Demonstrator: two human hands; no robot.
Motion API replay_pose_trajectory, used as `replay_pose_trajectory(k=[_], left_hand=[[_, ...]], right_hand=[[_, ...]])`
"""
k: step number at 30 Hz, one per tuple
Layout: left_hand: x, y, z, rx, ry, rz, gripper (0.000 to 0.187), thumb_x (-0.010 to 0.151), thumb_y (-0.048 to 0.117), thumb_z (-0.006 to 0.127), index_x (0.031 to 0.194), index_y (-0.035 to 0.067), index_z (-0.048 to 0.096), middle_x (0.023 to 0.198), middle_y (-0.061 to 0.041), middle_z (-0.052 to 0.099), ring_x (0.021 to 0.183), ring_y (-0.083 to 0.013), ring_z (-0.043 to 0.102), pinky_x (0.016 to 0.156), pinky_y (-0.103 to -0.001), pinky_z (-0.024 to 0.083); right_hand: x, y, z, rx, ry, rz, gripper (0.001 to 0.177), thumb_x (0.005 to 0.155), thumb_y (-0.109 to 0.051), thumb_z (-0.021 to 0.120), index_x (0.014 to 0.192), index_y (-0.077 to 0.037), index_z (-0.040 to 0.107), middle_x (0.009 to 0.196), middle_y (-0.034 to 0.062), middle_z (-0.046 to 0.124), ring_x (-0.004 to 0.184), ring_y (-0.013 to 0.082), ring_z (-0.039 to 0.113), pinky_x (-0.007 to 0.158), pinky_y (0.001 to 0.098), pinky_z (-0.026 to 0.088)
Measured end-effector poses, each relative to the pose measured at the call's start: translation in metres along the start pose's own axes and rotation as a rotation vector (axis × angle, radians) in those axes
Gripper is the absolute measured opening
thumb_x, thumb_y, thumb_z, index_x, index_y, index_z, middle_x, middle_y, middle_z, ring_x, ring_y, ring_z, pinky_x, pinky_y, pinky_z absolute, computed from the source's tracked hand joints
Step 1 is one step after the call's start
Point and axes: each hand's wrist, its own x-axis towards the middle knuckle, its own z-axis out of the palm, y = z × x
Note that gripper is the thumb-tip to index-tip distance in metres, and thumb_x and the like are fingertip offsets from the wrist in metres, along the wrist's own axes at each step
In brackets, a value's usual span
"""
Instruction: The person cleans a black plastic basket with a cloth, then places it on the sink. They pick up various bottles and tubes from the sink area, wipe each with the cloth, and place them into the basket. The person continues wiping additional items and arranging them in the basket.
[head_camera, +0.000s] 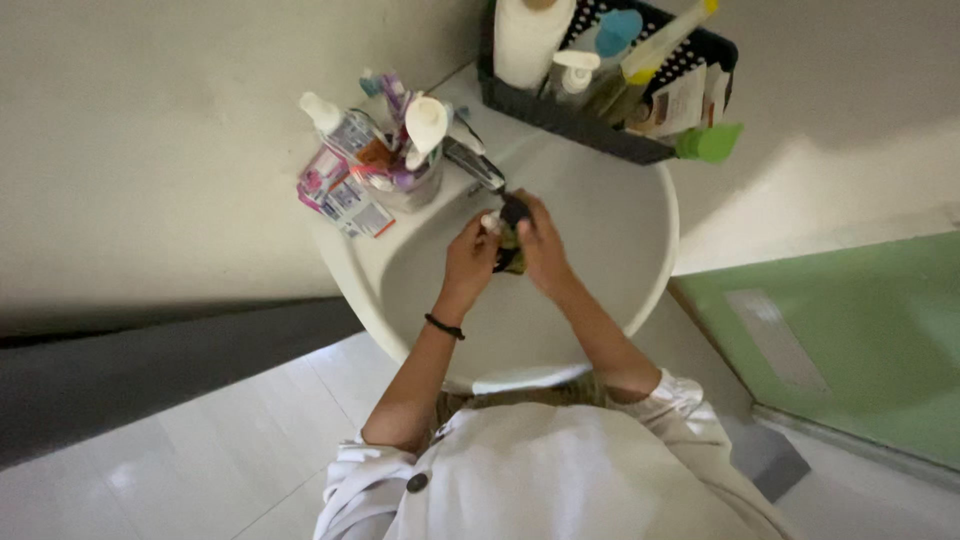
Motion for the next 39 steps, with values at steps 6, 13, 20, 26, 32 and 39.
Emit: replay_pose_trajectory(k=[6, 13, 20, 26, 32, 39], left_hand=[[-0.005, -0.007, -0.002, -0.254, -0.159, 0.022, 0.038, 0.104, 0.015, 0.052, 0.139, 0.003, 0.058, 0.117, -0.007, 0.070, 0.101, -0.0149, 0.070, 0.086, -0.028, 0.060], [-0.011, -0.013, -0.004, -0.159, -0.112, 0.062, 0.032, 0.105, 0.022, 0.060, 0.129, 0.001, 0.064, 0.112, -0.005, 0.073, 0.102, -0.0120, 0.068, 0.089, -0.028, 0.054], [-0.009, -0.009, -0.020, -0.412, -0.131, -0.075, 0.042, 0.103, 0.027, 0.061, 0.138, 0.003, 0.060, 0.116, -0.003, 0.068, 0.100, -0.0110, 0.063, 0.087, -0.027, 0.055], [-0.008, -0.001, -0.024, -0.549, -0.085, -0.133, 0.042, 0.105, 0.032, 0.054, 0.138, 0.005, 0.056, 0.117, -0.002, 0.067, 0.101, -0.0103, 0.066, 0.090, -0.028, 0.058], [0.002, -0.010, -0.018, -0.469, -0.089, -0.121, 0.041, 0.108, 0.030, 0.053, 0.139, 0.004, 0.058, 0.109, -0.002, 0.064, 0.093, -0.0118, 0.060, 0.083, -0.029, 0.053], [-0.002, -0.009, -0.023, -0.464, -0.147, -0.122, 0.042, 0.107, 0.031, 0.051, 0.138, 0.004, 0.057, 0.115, -0.003, 0.066, 0.103, -0.0130, 0.065, 0.091, -0.033, 0.058]], right_hand=[[-0.009, 0.001, 0.020, -0.395, 0.160, -0.388, 0.037, 0.107, -0.038, 0.056, 0.111, -0.001, 0.061, 0.115, 0.0219, 0.066, 0.096, 0.0382, 0.062, 0.088, 0.0471, 0.049], [-0.003, 0.017, 0.017, -0.266, 0.188, -0.195, 0.025, 0.107, -0.025, 0.057, 0.107, 0.000, 0.061, 0.094, 0.0180, 0.065, 0.077, 0.0333, 0.065, 0.070, 0.0416, 0.053], [0.004, 0.050, 0.009, -0.304, 0.233, 0.072, 0.030, 0.108, -0.031, 0.055, 0.110, -0.002, 0.064, 0.091, 0.0167, 0.069, 0.081, 0.0335, 0.068, 0.074, 0.0397, 0.053], [0.007, 0.045, -0.007, -0.039, 0.245, 0.306, 0.035, 0.112, -0.032, 0.049, 0.120, -0.001, 0.062, 0.106, 0.0162, 0.068, 0.099, 0.0258, 0.062, 0.090, 0.0363, 0.050], [0.005, -0.016, 0.003, -0.049, -0.115, -0.089, 0.048, 0.108, -0.024, 0.056, 0.146, 0.003, 0.044, 0.140, 0.0203, 0.053, 0.125, 0.0306, 0.054, 0.106, 0.0393, 0.041], [0.004, -0.033, -0.005, -0.085, -0.197, -0.058, 0.037, 0.100, -0.022, 0.071, 0.130, -0.003, 0.060, 0.116, 0.0114, 0.065, 0.099, 0.0201, 0.066, 0.087, 0.0321, 0.053]])
